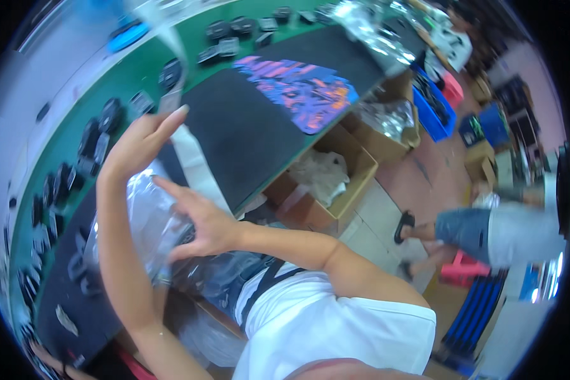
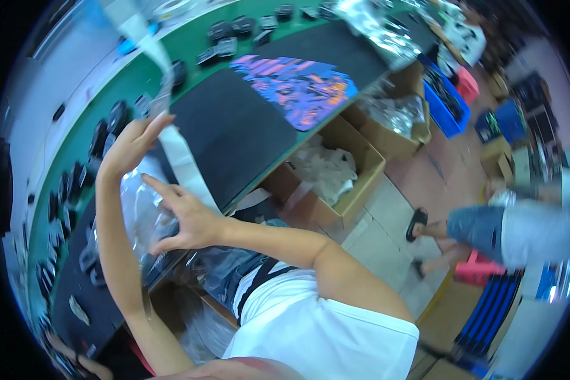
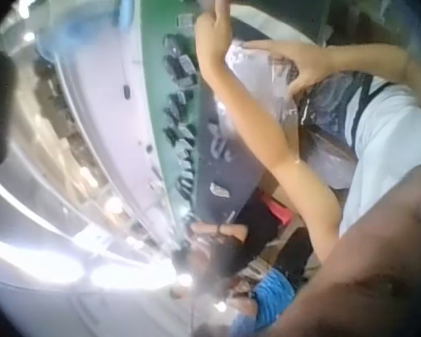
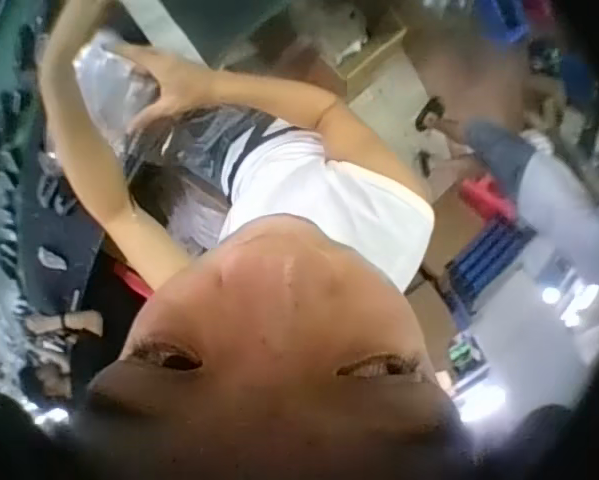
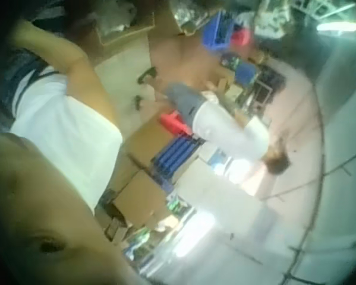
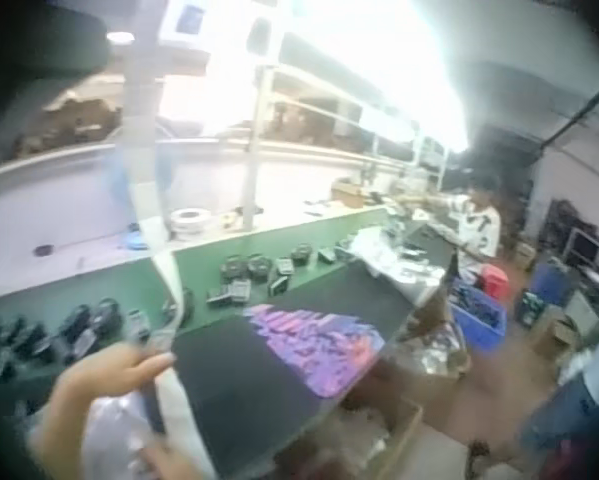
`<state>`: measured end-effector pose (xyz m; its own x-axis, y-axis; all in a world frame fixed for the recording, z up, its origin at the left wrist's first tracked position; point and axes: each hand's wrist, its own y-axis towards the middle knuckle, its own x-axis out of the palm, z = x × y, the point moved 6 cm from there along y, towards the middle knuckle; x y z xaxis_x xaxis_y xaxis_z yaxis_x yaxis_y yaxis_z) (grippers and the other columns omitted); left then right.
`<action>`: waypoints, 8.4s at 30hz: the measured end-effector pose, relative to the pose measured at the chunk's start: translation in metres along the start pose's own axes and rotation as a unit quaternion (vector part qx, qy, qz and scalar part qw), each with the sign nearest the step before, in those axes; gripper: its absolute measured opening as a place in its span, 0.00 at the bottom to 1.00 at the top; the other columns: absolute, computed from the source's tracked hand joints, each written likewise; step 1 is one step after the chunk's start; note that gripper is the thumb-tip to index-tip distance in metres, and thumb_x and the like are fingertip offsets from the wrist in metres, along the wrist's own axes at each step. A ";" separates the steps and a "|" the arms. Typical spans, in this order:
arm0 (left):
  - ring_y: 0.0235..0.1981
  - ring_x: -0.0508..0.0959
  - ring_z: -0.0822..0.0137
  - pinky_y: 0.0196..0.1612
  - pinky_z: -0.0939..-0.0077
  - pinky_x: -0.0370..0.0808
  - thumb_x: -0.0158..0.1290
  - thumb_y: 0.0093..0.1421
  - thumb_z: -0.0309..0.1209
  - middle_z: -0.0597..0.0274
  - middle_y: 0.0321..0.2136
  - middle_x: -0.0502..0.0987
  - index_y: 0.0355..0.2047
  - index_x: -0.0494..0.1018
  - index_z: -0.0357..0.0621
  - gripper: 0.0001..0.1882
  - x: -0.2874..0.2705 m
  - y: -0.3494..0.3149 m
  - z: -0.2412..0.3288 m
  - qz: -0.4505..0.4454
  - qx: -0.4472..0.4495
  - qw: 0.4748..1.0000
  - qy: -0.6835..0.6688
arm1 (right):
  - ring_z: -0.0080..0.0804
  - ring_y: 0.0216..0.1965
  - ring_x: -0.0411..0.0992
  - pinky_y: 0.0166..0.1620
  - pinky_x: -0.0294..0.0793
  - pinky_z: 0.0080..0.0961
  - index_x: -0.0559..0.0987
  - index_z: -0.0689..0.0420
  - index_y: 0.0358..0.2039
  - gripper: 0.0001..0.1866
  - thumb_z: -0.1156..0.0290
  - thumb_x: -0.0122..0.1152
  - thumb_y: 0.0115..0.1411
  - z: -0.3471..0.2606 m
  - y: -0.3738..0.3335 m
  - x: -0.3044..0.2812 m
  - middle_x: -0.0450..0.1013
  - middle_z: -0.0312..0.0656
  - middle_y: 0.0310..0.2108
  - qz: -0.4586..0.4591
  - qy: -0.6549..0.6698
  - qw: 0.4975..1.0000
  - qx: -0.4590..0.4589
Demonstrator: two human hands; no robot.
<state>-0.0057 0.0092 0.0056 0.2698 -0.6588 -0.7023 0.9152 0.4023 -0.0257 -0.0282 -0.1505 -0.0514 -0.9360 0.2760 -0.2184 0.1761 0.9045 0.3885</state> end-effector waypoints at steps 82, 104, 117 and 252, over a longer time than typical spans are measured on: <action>0.24 0.80 0.68 0.30 0.73 0.73 0.60 0.59 0.33 0.53 0.21 0.78 0.34 0.77 0.33 0.12 0.000 -0.006 0.046 -0.078 0.092 0.991 -0.056 | 0.36 0.30 0.74 0.32 0.74 0.29 0.79 0.55 0.27 0.09 0.76 0.73 0.46 -0.062 0.049 -0.137 0.74 0.38 0.28 0.228 -0.313 0.885 -0.259; 0.21 0.66 0.75 0.26 0.75 0.66 0.62 0.58 0.35 0.64 0.19 0.72 0.38 0.81 0.37 0.13 0.006 -0.002 0.045 -0.077 0.081 0.993 -0.024 | 0.36 0.31 0.73 0.35 0.74 0.30 0.79 0.55 0.29 0.09 0.69 0.72 0.50 -0.053 0.048 -0.137 0.75 0.36 0.29 0.211 -0.252 0.919 -0.219; 0.26 0.73 0.80 0.29 0.82 0.69 0.61 0.57 0.26 0.65 0.23 0.78 0.37 0.79 0.34 0.09 0.001 -0.007 0.054 -0.026 0.074 0.984 -0.162 | 0.29 0.29 0.75 0.30 0.72 0.25 0.81 0.57 0.29 0.07 0.74 0.72 0.51 -0.041 0.049 -0.152 0.76 0.36 0.28 0.209 -0.262 0.925 -0.181; 0.34 0.84 0.54 0.38 0.66 0.81 0.54 0.62 0.57 0.45 0.38 0.81 0.50 0.75 0.34 0.34 -0.005 0.036 -0.023 -0.098 -0.009 0.992 -0.081 | 0.20 0.12 0.64 0.16 0.58 0.17 0.75 0.61 0.23 0.25 0.58 0.43 0.73 -0.018 -0.093 0.004 0.69 0.41 0.13 -0.178 0.451 0.824 0.293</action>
<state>0.0191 0.0418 -0.0085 0.1334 -0.8183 -0.5592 0.9498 0.2667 -0.1636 -0.0540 -0.2395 -0.0729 -0.7602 -0.1552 0.6309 -0.2880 0.9509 -0.1131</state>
